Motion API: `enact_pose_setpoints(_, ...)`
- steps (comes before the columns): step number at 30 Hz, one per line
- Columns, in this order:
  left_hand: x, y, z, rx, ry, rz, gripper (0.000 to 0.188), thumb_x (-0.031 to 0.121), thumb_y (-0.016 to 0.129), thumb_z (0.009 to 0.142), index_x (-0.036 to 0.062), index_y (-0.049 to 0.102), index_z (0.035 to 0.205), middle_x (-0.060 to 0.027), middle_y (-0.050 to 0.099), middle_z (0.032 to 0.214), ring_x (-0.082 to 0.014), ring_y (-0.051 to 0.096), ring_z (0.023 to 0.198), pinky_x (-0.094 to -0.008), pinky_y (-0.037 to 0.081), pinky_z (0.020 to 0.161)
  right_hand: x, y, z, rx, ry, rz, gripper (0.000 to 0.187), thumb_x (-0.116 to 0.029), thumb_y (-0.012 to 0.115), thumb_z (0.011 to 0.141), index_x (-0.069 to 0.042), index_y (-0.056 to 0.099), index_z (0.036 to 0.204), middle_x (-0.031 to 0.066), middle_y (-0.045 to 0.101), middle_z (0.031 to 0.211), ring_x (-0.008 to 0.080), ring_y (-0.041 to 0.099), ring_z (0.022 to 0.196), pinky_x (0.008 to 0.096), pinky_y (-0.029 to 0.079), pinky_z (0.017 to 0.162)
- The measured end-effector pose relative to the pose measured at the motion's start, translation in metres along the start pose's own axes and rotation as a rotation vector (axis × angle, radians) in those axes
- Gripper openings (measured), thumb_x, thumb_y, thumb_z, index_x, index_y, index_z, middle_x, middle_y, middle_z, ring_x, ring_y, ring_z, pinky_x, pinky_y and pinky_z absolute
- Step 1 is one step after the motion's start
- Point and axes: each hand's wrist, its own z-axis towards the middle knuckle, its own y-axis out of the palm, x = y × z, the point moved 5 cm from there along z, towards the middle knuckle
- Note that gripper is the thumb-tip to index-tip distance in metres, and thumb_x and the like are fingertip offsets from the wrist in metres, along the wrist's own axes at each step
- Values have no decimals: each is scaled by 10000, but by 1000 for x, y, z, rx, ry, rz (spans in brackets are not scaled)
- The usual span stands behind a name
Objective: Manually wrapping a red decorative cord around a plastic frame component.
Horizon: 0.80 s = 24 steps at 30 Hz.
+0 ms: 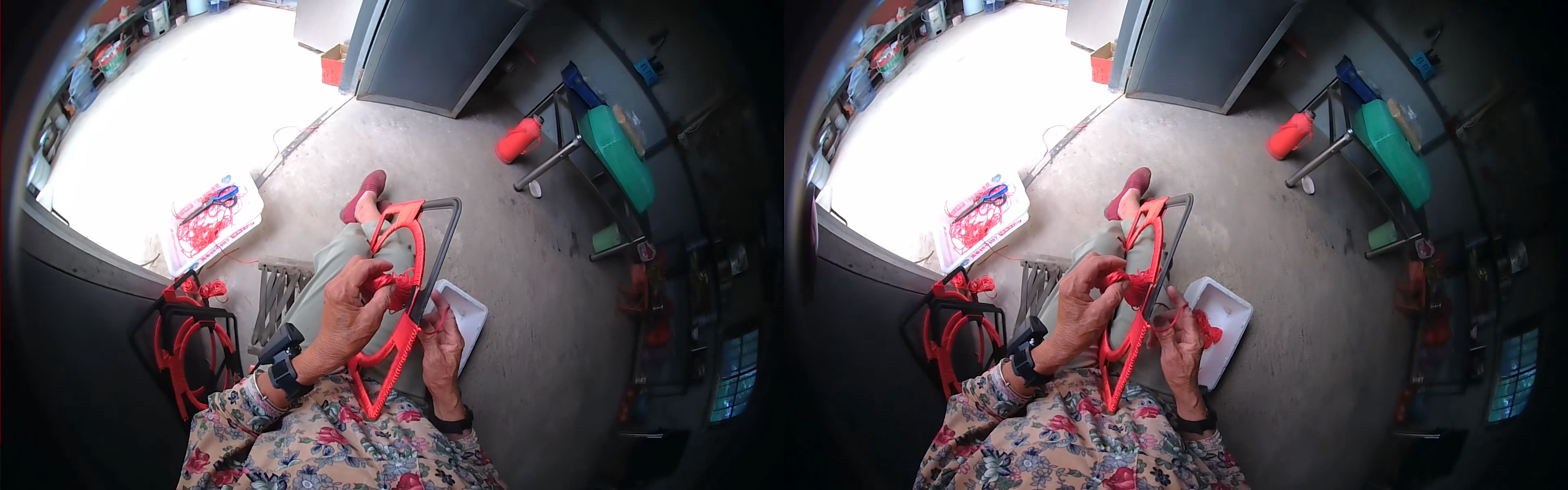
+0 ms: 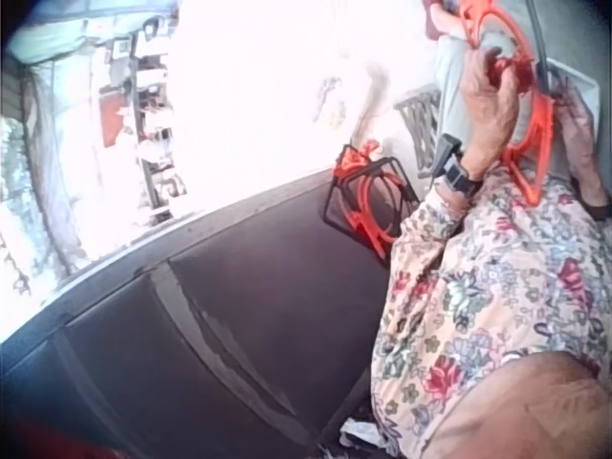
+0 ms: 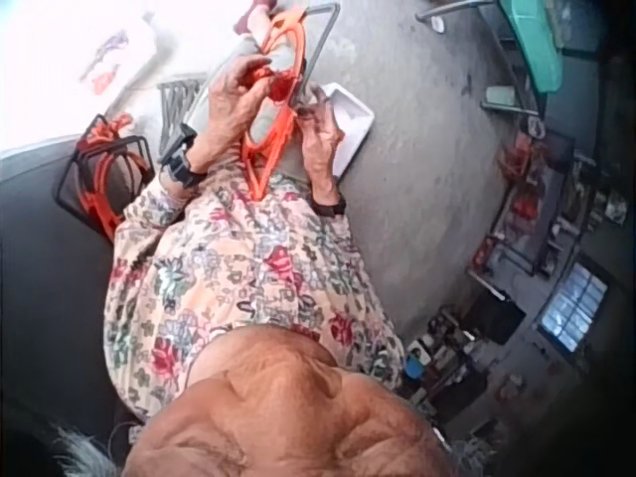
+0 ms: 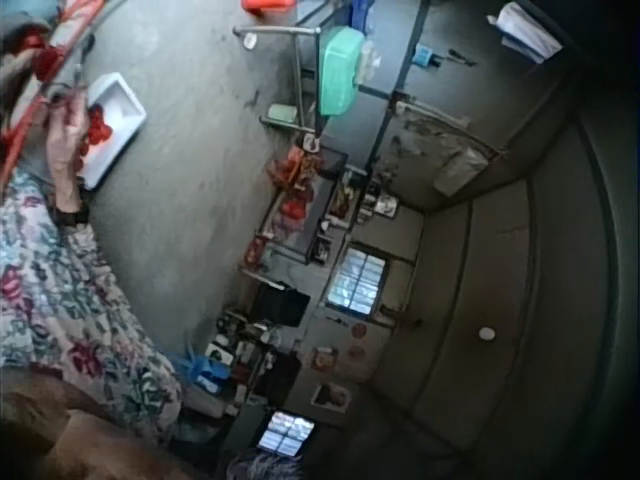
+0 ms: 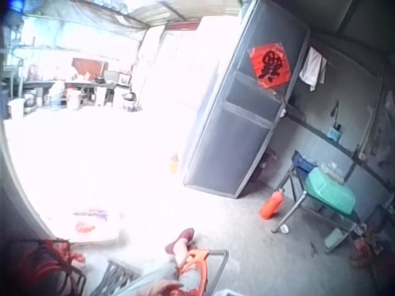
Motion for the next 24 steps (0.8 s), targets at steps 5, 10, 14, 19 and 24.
enact_pose_setpoints(5, 29, -6, -3, -41, -75, -87, 293, 58, 705, 796, -19, 588, 1054, -58, 633, 867, -100, 623, 780, -256, 503, 704, -92, 15, 27, -121, -550, -635, 499, -164, 737, 821, -43, 562, 1273, 65, 537, 1017, 182, 526, 939, 317, 441, 823)
enact_pose_setpoints(10, 63, 2, 4, -116, 12, -238, 342, 130, 738, 816, 1, 583, 1093, -57, 639, 923, -99, 580, 795, -242, 470, 695, -125, 44, 45, -314, -729, -957, 416, -213, 744, 791, -35, 609, 1143, 121, 576, 1227, 290, 529, 1100, 372, 392, 902)
enact_pose_setpoints(14, 60, -15, 3, 41, 146, -233, 299, 150, 700, 853, -3, 589, 1085, -82, 600, 1008, -128, 537, 905, -277, 431, 830, -124, 24, 57, -200, -534, -662, 284, -157, 678, 867, -25, 594, 1104, 120, 649, 1060, 288, 594, 1005, 398, 426, 930)
enact_pose_setpoints(19, -14, -1, -26, -101, -273, -391, 234, 190, 622, 930, -6, 599, 1055, -29, 623, 899, -83, 543, 782, -235, 451, 720, -139, 15, 61, -134, -558, -553, 193, -98, 628, 904, -16, 561, 1064, 120, 643, 1014, 219, 625, 882, 333, 484, 837)
enact_pose_setpoints(24, -16, 27, -42, -394, -635, -880, 224, 245, 594, 950, 32, 606, 1018, 0, 641, 826, -13, 511, 637, -169, 348, 435, -135, 12, 62, -157, -460, -483, 215, -104, 640, 902, -7, 551, 1072, 75, 632, 962, 144, 599, 843, 279, 487, 764)
